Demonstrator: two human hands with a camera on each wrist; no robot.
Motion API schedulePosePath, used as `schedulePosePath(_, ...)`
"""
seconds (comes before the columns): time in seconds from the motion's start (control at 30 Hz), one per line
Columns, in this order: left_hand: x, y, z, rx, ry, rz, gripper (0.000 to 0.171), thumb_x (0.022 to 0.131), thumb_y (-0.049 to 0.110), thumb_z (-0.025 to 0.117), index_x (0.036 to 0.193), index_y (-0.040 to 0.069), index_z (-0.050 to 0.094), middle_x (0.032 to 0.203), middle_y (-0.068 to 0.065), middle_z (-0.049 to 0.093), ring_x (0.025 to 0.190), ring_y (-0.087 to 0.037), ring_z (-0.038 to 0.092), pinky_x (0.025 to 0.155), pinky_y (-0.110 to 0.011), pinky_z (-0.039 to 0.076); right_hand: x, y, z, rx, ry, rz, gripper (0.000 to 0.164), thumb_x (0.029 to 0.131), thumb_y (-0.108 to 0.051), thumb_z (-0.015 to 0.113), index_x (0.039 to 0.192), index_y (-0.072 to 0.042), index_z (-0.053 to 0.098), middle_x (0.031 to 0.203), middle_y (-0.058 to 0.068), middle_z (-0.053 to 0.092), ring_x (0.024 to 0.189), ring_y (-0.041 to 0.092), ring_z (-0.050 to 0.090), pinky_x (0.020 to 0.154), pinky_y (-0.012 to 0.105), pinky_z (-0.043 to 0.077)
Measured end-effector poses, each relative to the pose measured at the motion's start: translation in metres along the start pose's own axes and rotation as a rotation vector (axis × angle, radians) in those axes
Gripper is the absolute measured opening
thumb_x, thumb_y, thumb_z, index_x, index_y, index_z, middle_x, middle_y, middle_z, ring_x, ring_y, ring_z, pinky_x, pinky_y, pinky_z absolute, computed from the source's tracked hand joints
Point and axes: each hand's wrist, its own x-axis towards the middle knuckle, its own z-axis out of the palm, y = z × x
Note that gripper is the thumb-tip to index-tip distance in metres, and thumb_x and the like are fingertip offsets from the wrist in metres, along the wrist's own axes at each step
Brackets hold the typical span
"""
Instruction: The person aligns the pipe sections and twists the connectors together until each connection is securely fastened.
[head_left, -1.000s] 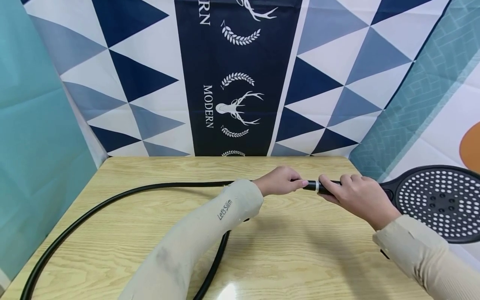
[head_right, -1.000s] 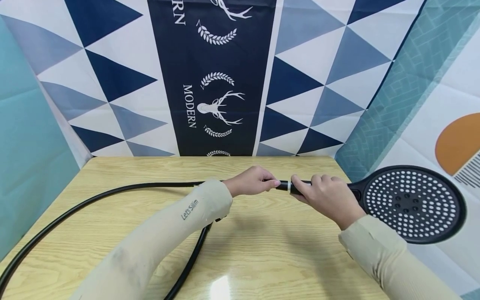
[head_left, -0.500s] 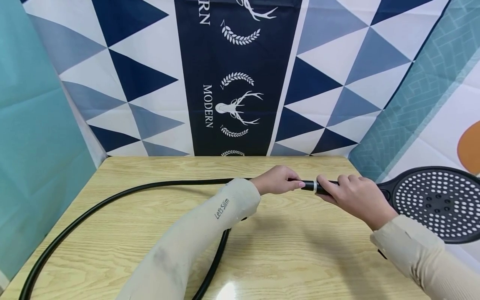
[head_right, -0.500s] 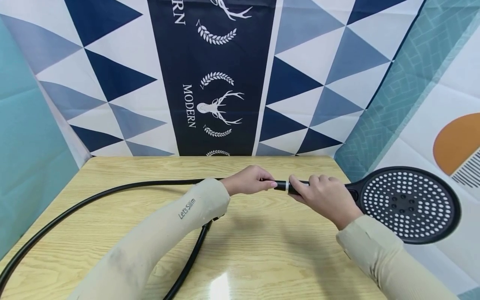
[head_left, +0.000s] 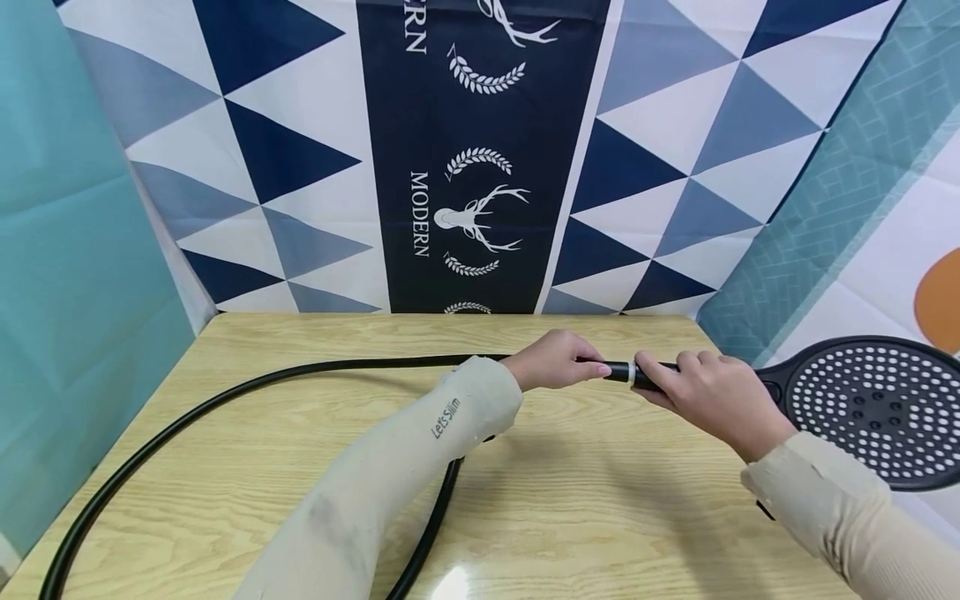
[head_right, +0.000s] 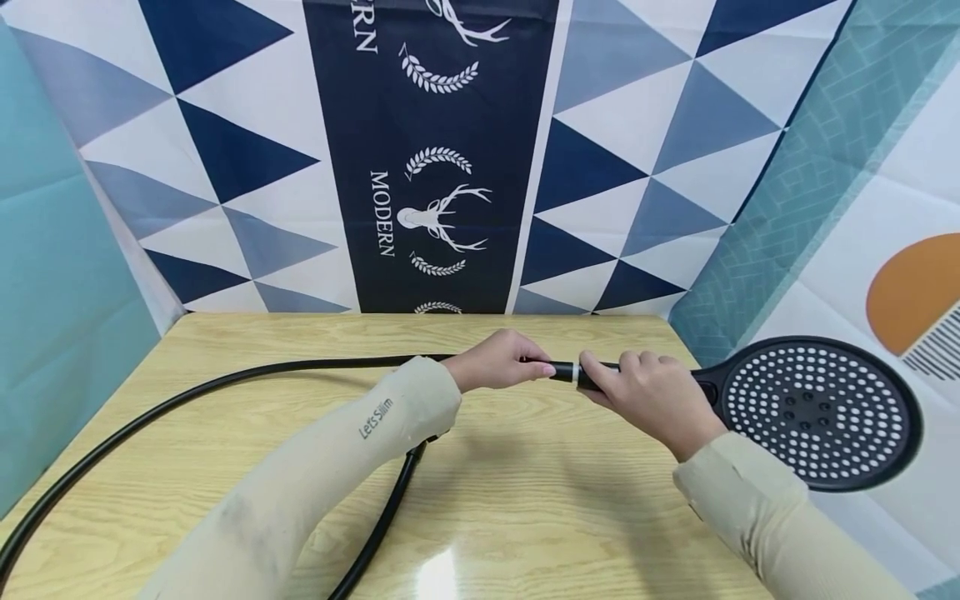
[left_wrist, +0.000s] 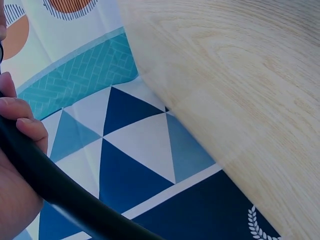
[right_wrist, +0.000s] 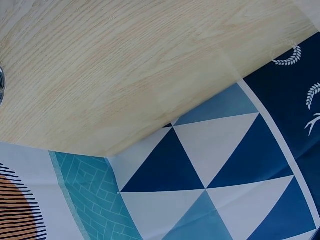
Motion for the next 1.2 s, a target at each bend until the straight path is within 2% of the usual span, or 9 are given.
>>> schedulePosePath(0.2, -0.002, 0.0, 0.0, -0.025, 0.016, -0.009, 0.021, 0.095, 0.017, 0.061, 0.103, 0.002, 0.073, 0.065, 0.003, 0.049, 0.058, -0.008, 0.041, 0.055, -0.018, 0.034, 0.003, -0.001, -0.001, -0.006, 0.014, -0.008, 0.046, 0.106, -0.041, 0.022, 0.095, -0.005, 0.048, 0.05, 0.004, 0.022, 0.037, 0.015, 0.017, 0.03, 0.025, 0.015)
schedulePosePath(0.37, -0.002, -0.002, -0.001, -0.07, -0.004, -0.015, 0.025, 0.098, 0.017, 0.056, 0.088, 0.0, 0.071, 0.06, 0.002, 0.045, 0.052, -0.008, 0.037, 0.051, -0.019, 0.032, 0.004, -0.002, -0.002, -0.021, -0.001, -0.006, 0.047, 0.106, -0.042, 0.021, 0.095, -0.005, 0.048, 0.05, 0.005, 0.023, 0.036, 0.015, 0.017, 0.03, 0.025, 0.016)
schedulePosePath(0.47, -0.002, -0.003, -0.002, -0.065, -0.021, -0.015, 0.028, 0.1, 0.019, 0.054, 0.084, 0.001, 0.068, 0.062, 0.002, 0.046, 0.054, -0.008, 0.038, 0.052, -0.019, 0.033, 0.005, -0.002, -0.003, -0.02, 0.006, -0.009, 0.047, 0.106, -0.042, 0.021, 0.095, -0.005, 0.048, 0.051, 0.004, 0.021, 0.037, 0.015, 0.017, 0.03, 0.025, 0.016)
schedulePosePath(0.67, -0.004, -0.005, -0.008, 0.0, 0.001, -0.004, 0.023, 0.098, 0.017, 0.057, 0.087, 0.001, 0.07, 0.068, 0.002, 0.051, 0.059, -0.009, 0.041, 0.056, -0.019, 0.035, 0.012, -0.001, 0.001, -0.012, 0.002, -0.019, 0.047, 0.106, -0.042, 0.022, 0.094, -0.005, 0.048, 0.05, 0.003, 0.022, 0.035, 0.016, 0.02, 0.032, 0.025, 0.016)
schedulePosePath(1.0, -0.008, -0.008, -0.011, -0.013, 0.022, 0.008, 0.019, 0.096, 0.016, 0.061, 0.094, 0.0, 0.072, 0.063, 0.003, 0.045, 0.054, -0.007, 0.038, 0.053, -0.019, 0.032, 0.014, -0.002, 0.006, -0.003, -0.04, -0.007, 0.047, 0.105, -0.044, 0.02, 0.098, -0.006, 0.047, 0.049, 0.007, 0.03, 0.034, 0.018, 0.026, 0.03, 0.027, 0.021)
schedulePosePath(1.2, -0.01, -0.01, -0.01, 0.025, 0.047, 0.033, 0.017, 0.094, 0.015, 0.063, 0.094, 0.0, 0.071, 0.069, 0.003, 0.051, 0.061, -0.007, 0.043, 0.057, -0.017, 0.035, 0.015, -0.003, 0.01, -0.001, -0.025, -0.01, 0.047, 0.105, -0.044, 0.021, 0.097, -0.006, 0.047, 0.049, 0.006, 0.029, 0.034, 0.019, 0.026, 0.03, 0.028, 0.022)
